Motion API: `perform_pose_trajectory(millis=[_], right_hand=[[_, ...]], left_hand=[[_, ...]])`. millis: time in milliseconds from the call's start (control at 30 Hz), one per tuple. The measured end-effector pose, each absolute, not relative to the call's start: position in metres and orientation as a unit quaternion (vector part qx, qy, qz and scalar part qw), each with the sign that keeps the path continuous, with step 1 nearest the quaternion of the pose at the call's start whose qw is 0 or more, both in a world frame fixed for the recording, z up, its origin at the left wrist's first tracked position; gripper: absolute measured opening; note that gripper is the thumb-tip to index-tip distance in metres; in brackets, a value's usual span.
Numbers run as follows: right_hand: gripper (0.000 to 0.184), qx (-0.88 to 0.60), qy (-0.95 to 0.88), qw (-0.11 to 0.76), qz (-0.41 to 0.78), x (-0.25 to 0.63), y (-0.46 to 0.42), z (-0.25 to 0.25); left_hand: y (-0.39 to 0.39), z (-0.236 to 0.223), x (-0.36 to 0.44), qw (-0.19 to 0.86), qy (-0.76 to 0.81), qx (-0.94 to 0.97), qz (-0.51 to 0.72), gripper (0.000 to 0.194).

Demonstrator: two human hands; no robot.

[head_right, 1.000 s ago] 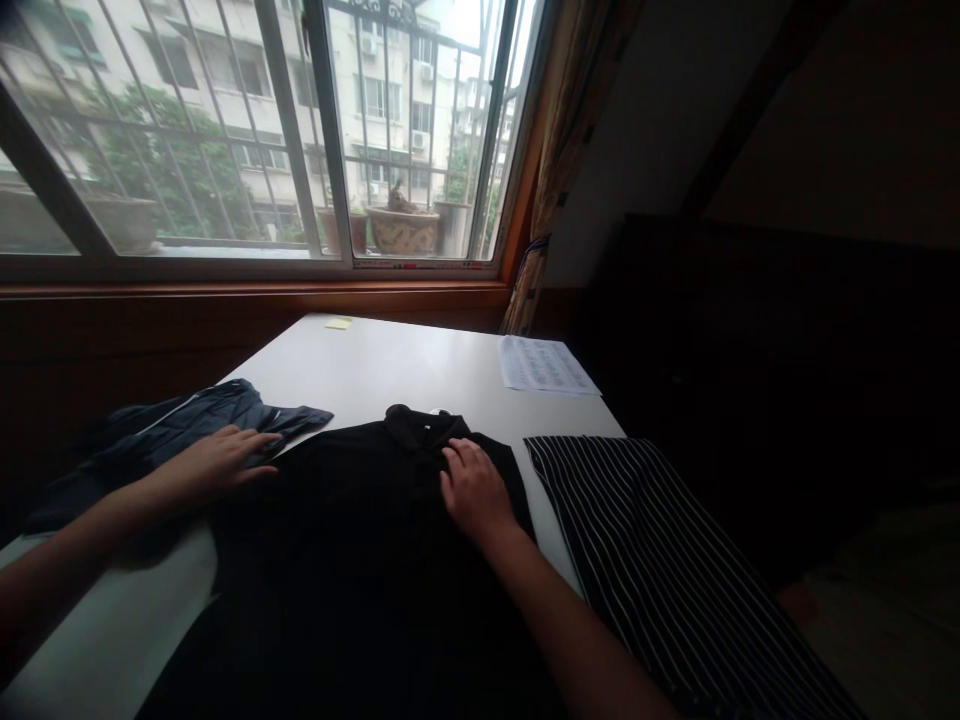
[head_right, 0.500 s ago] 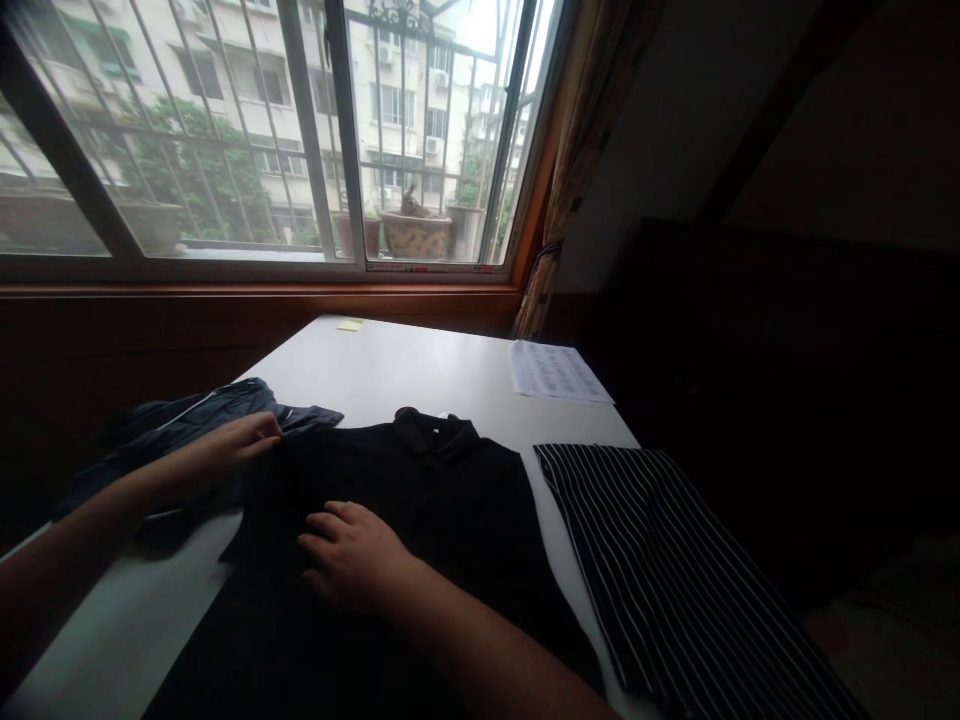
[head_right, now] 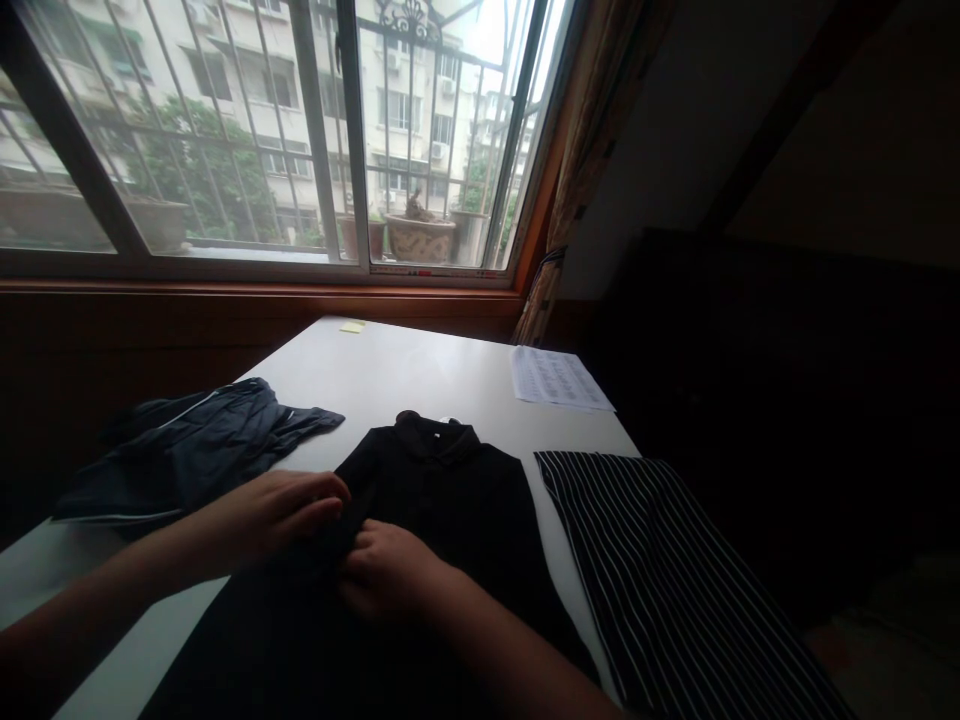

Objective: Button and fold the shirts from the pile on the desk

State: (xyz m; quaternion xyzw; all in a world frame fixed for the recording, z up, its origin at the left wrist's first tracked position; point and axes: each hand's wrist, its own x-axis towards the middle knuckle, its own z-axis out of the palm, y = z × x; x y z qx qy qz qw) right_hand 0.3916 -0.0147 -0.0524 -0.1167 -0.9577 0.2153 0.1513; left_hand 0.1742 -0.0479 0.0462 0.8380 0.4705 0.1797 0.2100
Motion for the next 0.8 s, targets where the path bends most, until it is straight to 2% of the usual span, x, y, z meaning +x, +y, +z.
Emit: perform_pose_trajectory(millis=[100, 167, 233, 333, 467, 567, 667, 800], right_hand=[[0.011, -0.150, -0.937, 0.152, 0.277, 0.424, -0.013, -0.042], [0.023, -0.239, -0.912, 0.169, 0.289, 0.436, -0.004, -0.038], [0.029, -0.330, -0.875, 0.215, 0.281, 0.437, 0.012, -0.037], [0.014, -0.414, -0.819, 0.265, 0.297, 0.420, 0.043, -0.042], [0.044, -0.452, -0.787, 0.253, 0.335, 0.382, 0.077, -0.054], [0.058, -0.466, -0.779, 0.244, 0.341, 0.358, 0.090, -0.060], [0.061, -0.469, -0.771, 0.224, 0.367, 0.345, 0.097, -0.063], [0.054, -0.477, -0.758, 0.214, 0.390, 0.337, 0.107, -0.067]], left_hand=[[-0.066, 0.023, 0.143, 0.188, 0.511, 0.812, 0.208, 0.030], [-0.079, -0.002, 0.118, 0.175, 0.522, 0.808, 0.208, 0.026], [-0.091, -0.028, 0.097, 0.157, 0.540, 0.799, 0.213, 0.031], [-0.106, -0.056, 0.078, 0.143, 0.564, 0.781, 0.227, 0.043], [-0.114, -0.060, 0.078, 0.178, 0.568, 0.771, 0.228, 0.049], [-0.115, -0.053, 0.084, 0.210, 0.564, 0.765, 0.227, 0.053], [-0.114, -0.052, 0.086, 0.235, 0.560, 0.762, 0.225, 0.049], [-0.115, -0.063, 0.083, 0.219, 0.564, 0.761, 0.232, 0.040]])
